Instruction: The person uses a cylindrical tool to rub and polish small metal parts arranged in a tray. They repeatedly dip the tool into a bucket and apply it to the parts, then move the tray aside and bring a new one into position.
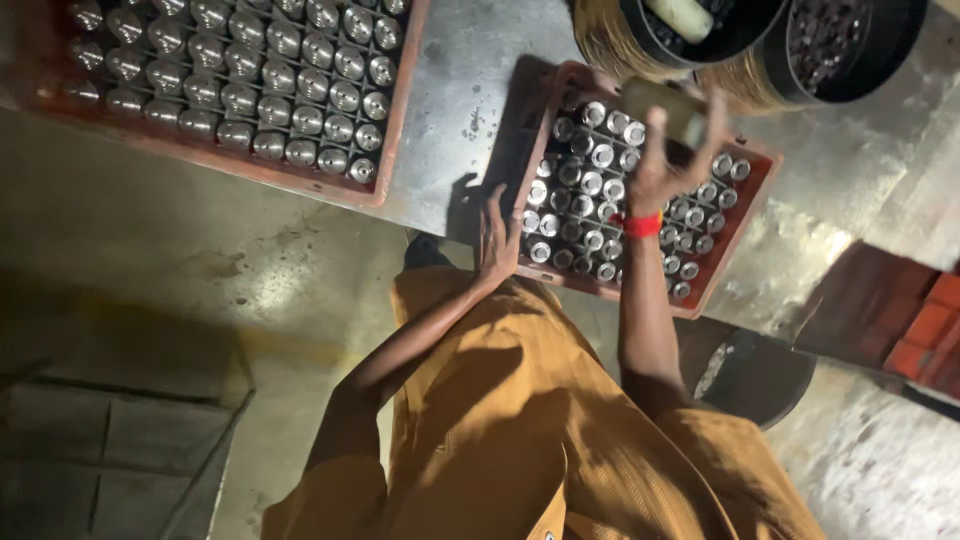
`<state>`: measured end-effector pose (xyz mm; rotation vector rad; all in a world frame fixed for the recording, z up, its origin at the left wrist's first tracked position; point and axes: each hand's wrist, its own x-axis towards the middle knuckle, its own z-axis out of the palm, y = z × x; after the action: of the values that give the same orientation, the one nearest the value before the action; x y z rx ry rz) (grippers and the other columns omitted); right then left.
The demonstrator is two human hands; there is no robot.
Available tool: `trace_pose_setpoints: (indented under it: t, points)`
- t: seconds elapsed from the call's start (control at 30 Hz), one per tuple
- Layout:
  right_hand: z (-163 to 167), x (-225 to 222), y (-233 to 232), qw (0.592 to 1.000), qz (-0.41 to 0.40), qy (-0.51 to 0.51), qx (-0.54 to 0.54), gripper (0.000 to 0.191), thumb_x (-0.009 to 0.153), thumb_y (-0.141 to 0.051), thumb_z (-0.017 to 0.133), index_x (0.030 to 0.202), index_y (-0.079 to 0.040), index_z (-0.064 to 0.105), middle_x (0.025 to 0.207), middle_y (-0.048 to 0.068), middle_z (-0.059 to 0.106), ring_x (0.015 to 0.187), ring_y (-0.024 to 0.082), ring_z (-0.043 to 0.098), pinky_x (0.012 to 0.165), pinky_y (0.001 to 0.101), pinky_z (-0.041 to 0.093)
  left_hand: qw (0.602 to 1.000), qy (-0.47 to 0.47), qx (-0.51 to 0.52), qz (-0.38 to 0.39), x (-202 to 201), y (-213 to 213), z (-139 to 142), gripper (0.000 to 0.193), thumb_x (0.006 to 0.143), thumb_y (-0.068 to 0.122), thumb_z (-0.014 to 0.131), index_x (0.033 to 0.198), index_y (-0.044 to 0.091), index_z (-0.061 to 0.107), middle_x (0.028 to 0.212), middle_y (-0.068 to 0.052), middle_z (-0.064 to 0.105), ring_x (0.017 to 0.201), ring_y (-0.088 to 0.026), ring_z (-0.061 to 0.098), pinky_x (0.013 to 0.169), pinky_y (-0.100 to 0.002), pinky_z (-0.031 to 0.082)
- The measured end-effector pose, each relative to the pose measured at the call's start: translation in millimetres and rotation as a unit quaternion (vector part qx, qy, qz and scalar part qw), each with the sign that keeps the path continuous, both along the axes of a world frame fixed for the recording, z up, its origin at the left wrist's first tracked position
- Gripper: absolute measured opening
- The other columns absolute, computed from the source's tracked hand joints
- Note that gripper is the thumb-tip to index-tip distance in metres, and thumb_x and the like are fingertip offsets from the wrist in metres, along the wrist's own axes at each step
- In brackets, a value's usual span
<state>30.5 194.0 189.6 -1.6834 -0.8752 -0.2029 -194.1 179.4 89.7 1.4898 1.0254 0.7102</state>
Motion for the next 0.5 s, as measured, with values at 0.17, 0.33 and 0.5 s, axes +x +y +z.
trace_pose_setpoints:
  t: [0.17, 0.33, 0.5]
  points:
    - [-19.0, 2.4, 28.7, 0.985, 0.043, -0.131, -0.101, 0.048, 0.096, -0.015, 0.084, 0.138, -0.006, 0.064, 0.124, 0.014, 0.074, 0.116, 0.027, 0.071, 0.104, 0.0446, 0.058, 0.999, 0.033, 0.008, -0.024, -2.3, 2.4, 5.6, 0.054, 0.109, 0.033, 0.049, 0.152, 0.003, 0.038, 0.142, -0.033, 0.049, 0.129, -0.051, 0.051, 0.107, -0.054, 0.042]
    - [-24.3, 11.0, 31.8, 0.999, 0.047, -0.016, -0.014, 0.049, 0.098, -0.017, 0.081, 0.139, -0.006, 0.059, 0.127, 0.016, 0.072, 0.117, 0.027, 0.070, 0.106, 0.0446, 0.058, 0.999, -0.005, 0.014, -0.038, 2.2, 0.6, 0.4, 0.057, 0.111, 0.034, 0.048, 0.155, 0.001, 0.032, 0.150, -0.034, 0.046, 0.133, -0.054, 0.045, 0.108, -0.056, 0.037]
    - [-21.4, 6.3, 31.6, 0.989, 0.058, -0.088, -0.106, 0.041, 0.099, -0.017, 0.079, 0.136, -0.004, 0.067, 0.129, 0.017, 0.075, 0.121, 0.030, 0.072, 0.109, 0.0450, 0.057, 0.998, 0.058, -0.001, -0.040, 1.3, -0.8, -2.6, 0.057, 0.108, 0.034, 0.051, 0.155, 0.005, 0.037, 0.143, -0.032, 0.050, 0.129, -0.051, 0.051, 0.107, -0.054, 0.042]
